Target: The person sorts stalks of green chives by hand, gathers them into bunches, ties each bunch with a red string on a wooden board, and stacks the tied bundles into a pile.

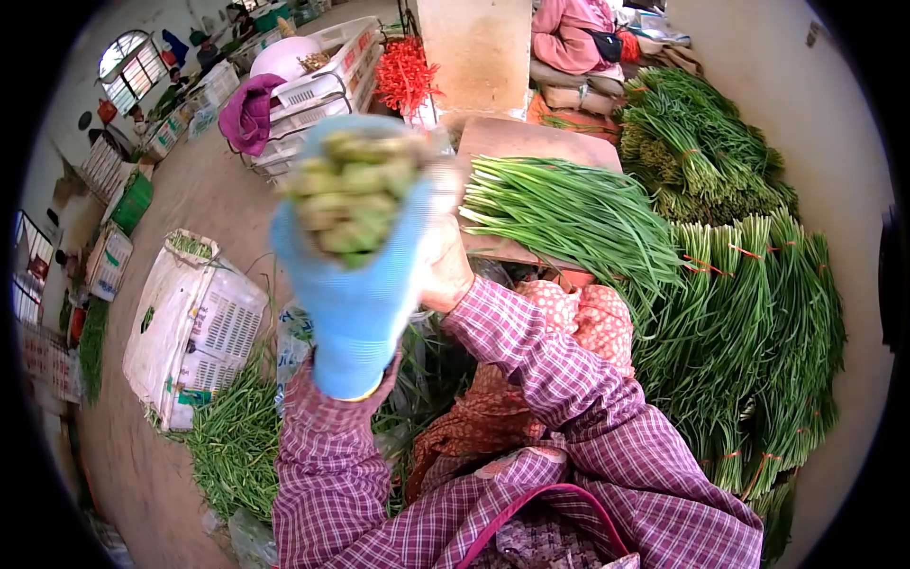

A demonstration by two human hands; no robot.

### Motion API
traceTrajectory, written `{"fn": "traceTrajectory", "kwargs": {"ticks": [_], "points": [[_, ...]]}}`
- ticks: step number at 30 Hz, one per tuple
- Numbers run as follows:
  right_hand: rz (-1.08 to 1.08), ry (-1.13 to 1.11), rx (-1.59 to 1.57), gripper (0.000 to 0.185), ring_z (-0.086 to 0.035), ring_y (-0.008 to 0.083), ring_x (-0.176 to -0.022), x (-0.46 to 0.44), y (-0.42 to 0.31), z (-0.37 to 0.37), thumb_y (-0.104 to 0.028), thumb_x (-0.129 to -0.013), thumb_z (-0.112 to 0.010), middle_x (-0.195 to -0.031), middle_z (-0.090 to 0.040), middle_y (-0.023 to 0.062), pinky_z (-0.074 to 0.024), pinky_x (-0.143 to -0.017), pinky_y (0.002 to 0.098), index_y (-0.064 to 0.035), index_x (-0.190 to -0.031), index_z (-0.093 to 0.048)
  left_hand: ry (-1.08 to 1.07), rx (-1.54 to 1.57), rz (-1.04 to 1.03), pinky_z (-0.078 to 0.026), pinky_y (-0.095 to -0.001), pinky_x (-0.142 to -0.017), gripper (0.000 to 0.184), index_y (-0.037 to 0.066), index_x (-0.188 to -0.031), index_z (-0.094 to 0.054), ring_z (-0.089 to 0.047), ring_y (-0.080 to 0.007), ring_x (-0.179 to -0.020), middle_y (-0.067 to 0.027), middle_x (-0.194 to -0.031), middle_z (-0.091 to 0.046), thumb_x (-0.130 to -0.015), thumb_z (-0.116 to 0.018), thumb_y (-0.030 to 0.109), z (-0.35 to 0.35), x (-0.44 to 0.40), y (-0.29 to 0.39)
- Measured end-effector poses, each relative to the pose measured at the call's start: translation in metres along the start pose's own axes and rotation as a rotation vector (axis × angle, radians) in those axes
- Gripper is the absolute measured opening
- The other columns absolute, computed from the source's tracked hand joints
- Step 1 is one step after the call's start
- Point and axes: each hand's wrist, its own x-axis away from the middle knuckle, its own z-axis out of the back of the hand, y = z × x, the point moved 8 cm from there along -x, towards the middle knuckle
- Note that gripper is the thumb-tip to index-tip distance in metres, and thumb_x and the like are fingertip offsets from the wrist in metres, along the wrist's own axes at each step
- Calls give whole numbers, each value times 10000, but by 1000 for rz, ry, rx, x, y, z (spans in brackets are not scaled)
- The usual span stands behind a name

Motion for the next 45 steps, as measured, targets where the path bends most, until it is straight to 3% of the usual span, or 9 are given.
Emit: {"fn": "traceTrajectory", "kwargs": {"ticks": [2,5,10,11,15,20,26,30,45], "points": [[37,75,-279,684,-626,258,-1000,6,24,-3,-146,-666,-788,-1079,-625,133,-484,-875,350,-71,-1272,-482,-196,-143,-132,-525,-290,-722,300,66,-989,-605,-632,-161,-790,-57,-914,-631,-706,-704,48,-32,5,4],[-288,57,-67,642,-609,263,-1024,32,106,18,-130,-696,-761,-1082,-619,132,-480,-884,367,-84,-1277,-493,-432,-598,-387,-492,-372,-642,387,179,-899,-605,-581,-218,-810,-38,-853,-569,-530,-722,186,-78,38,-2],[-111,-387,784,380,-599,232,-1039,48,50,117,-128,-866,-587,-1118,-612,120,-486,-894,367,-27,-1228,-533,-645,-693,-303,-484,-315,-602,83,199,-799,-594,-553,-161,-760,12,-783,-505,-743,-604,259,-117,134,-48],[-146,-310,889,405,-626,241,-978,51,34,137,-78,-803,-656,-1048,-645,95,-510,-835,384,-48,-1196,-564,-677,-663,-331,-488,-312,-619,65,202,-786,-594,-556,-163,-760,10,-784,-510,-757,-592,260,-125,152,-50],[-615,-132,511,165,-602,119,-718,61,-2,170,-34,-860,-617,-783,-654,77,-504,-670,275,16,-1018,-616,-911,-511,-295,-480,-312,-686,79,197,-834,-605,-569,-175,-779,0,-786,-547,-795,-545,230,-166,214,-39],[-648,-395,438,94,-550,90,-716,88,-29,132,-35,-887,-586,-811,-616,38,-464,-661,252,29,-952,-607,-1208,-528,-327,-450,-334,-809,150,165,-945,-625,-578,-200,-864,-28,-839,-588,-816,-554,196,-214,302,-37],[-443,-647,642,80,-648,294,-751,106,-23,101,-78,-829,-614,-817,-659,127,-508,-690,360,-37,-897,-620,-1011,-502,-346,-428,-390,-878,211,78,-943,-634,-562,-225,-853,-68,-847,-601,-857,-499,215,-218,342,-46],[-442,-651,636,89,-653,278,-752,124,-2,96,-71,-817,-621,-814,-647,130,-510,-685,362,-31,-897,-621,-1008,-489,-291,-395,-349,-977,331,109,-1142,-609,-525,-207,-1134,-35,-1203,-587,-892,-446,251,-219,354,-53],[-557,-634,867,181,-655,227,-703,130,12,94,-154,-761,-700,-753,-640,94,-504,-631,344,-39,-869,-609,-1243,-528,-334,-276,-367,-1108,442,151,-1360,-439,-396,-187,-1298,-34,-1434,-398,-935,-407,268,-225,379,-59]]}}
